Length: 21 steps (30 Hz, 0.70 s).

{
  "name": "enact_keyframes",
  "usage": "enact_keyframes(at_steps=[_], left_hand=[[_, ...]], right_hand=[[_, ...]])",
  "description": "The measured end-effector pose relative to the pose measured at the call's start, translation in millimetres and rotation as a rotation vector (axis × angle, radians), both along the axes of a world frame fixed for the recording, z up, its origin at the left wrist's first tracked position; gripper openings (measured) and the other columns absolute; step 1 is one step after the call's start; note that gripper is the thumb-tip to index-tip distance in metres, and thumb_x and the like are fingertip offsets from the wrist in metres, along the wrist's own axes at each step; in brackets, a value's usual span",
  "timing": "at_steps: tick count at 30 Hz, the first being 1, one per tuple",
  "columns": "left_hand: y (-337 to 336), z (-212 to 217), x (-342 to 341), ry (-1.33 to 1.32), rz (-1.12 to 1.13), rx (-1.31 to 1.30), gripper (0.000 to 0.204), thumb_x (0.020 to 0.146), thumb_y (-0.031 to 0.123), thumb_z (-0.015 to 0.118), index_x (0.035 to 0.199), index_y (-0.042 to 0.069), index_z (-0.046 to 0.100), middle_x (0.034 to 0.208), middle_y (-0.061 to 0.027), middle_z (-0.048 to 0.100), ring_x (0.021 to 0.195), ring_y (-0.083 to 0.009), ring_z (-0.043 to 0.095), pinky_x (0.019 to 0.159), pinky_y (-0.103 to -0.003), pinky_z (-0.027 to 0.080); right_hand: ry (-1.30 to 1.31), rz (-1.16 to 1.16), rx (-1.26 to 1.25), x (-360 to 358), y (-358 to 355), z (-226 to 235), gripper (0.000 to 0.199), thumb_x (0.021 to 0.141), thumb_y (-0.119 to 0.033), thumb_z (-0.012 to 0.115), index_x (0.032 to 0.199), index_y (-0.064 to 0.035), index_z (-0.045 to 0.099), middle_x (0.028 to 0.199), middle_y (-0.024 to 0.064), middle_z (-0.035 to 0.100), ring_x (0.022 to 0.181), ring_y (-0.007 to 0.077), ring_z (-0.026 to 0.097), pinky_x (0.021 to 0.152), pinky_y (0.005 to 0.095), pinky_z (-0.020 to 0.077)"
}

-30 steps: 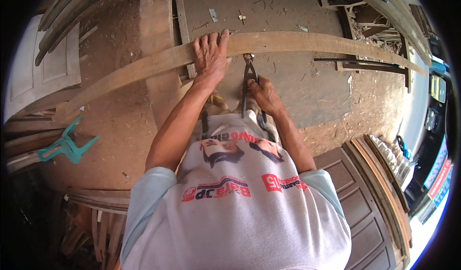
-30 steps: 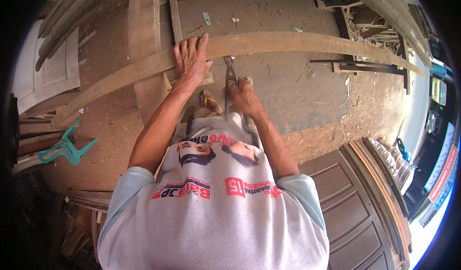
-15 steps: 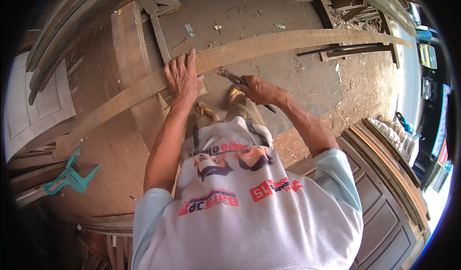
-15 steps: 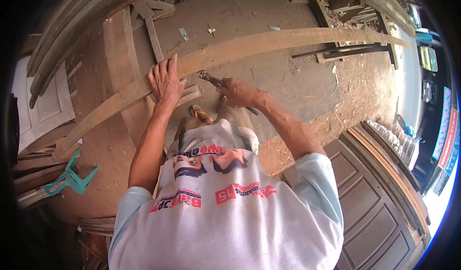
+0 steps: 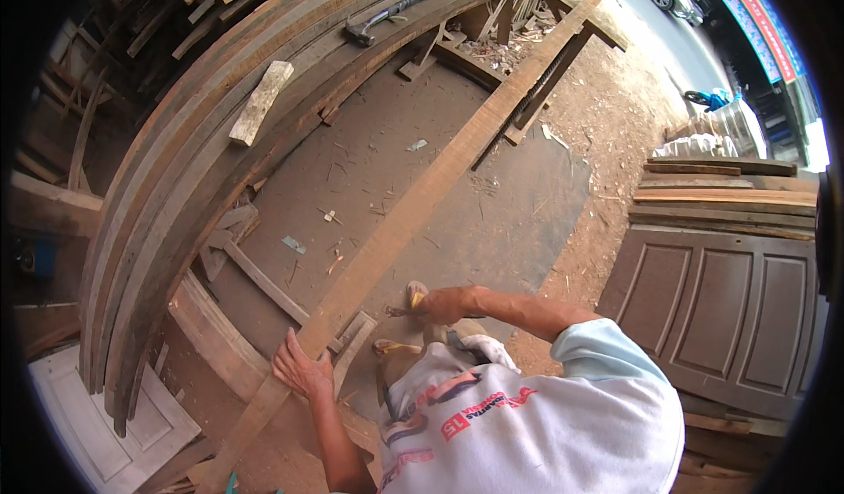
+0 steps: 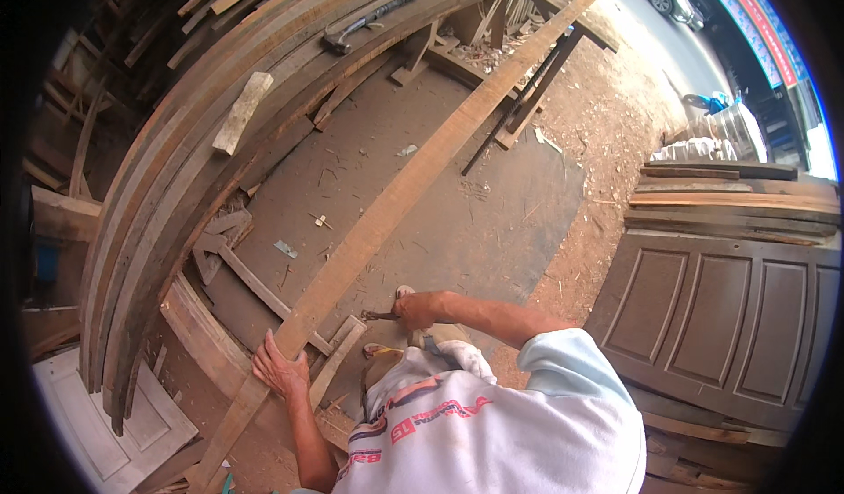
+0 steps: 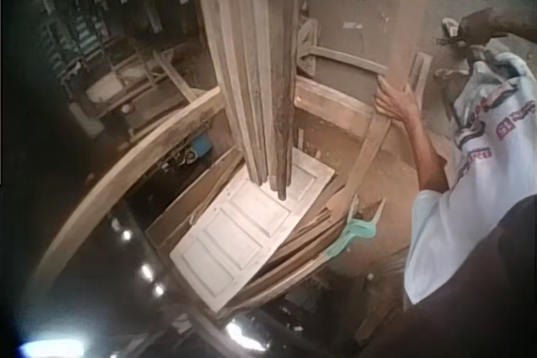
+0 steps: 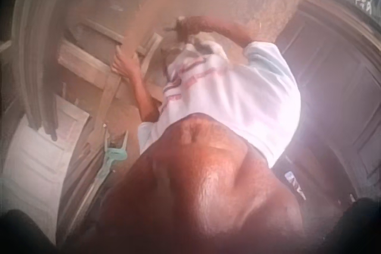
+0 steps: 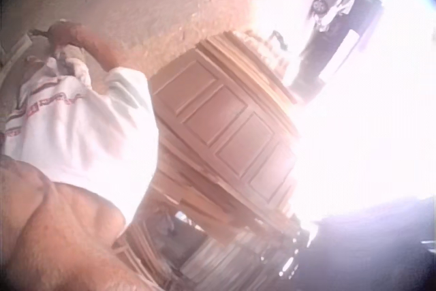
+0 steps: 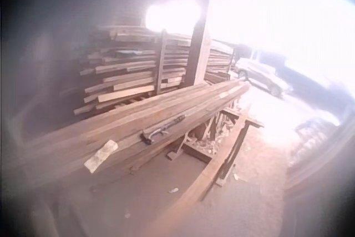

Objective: The person uses pliers to pull nails from a long wooden plank resting on a workbench. They repeatedly grip and extract nails along the plank's length, then place the pliers down and pick up a hammer.

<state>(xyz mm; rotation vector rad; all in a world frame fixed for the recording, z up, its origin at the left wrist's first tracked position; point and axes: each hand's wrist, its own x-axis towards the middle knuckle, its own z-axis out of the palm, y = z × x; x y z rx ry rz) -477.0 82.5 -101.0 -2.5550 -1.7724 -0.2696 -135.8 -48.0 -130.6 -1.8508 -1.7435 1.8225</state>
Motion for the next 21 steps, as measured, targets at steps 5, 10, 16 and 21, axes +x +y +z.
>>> enact_keyframes(at_steps=[5,10,16,21], left_hand=[[3,5,0,0.016,0.006,-0.03,0.098,0.058,0.022,0.097,0.146,0.014,0.056,0.126,-0.0144,0.062,0.124,-0.0375,0.057,0.115,-0.055,0.039],[4,12,-4,0.024,0.025,-0.142,0.102,0.062,0.021,0.097,0.151,0.013,0.05,0.135,-0.0164,0.059,0.132,-0.0391,0.053,0.117,-0.056,0.035],[6,50,-22,-0.225,-0.075,-0.33,0.116,0.065,0.019,0.097,0.163,0.01,0.035,0.151,-0.0227,0.05,0.143,-0.0437,0.043,0.123,-0.059,0.03],[23,50,-87,-0.232,-0.106,-0.406,0.107,0.065,0.018,0.097,0.157,0.005,0.043,0.145,-0.0273,0.052,0.14,-0.0461,0.044,0.119,-0.06,0.034]], right_hand=[[-0.129,-0.02,0.089,30,-19,-31,0.031,0.097,-0.022,0.061,0.113,0.003,0.072,0.095,0.0266,0.075,0.092,0.042,0.075,0.08,0.0514,0.0573],[-0.127,-0.459,0.048,37,-36,-4,0.028,0.096,-0.019,0.06,0.107,0.0047,0.071,0.092,0.0262,0.076,0.087,0.0408,0.076,0.075,0.0501,0.059],[-0.19,-0.679,0.043,0,-113,-90,0.036,0.094,-0.023,0.059,0.114,0.0063,0.069,0.099,0.0305,0.075,0.097,0.0398,0.076,0.085,0.0529,0.0586],[-0.404,-0.77,-0.142,-36,-208,-136,0.037,0.092,-0.022,0.057,0.11,0.0063,0.073,0.107,0.0319,0.074,0.106,0.0457,0.073,0.092,0.0524,0.0575]])
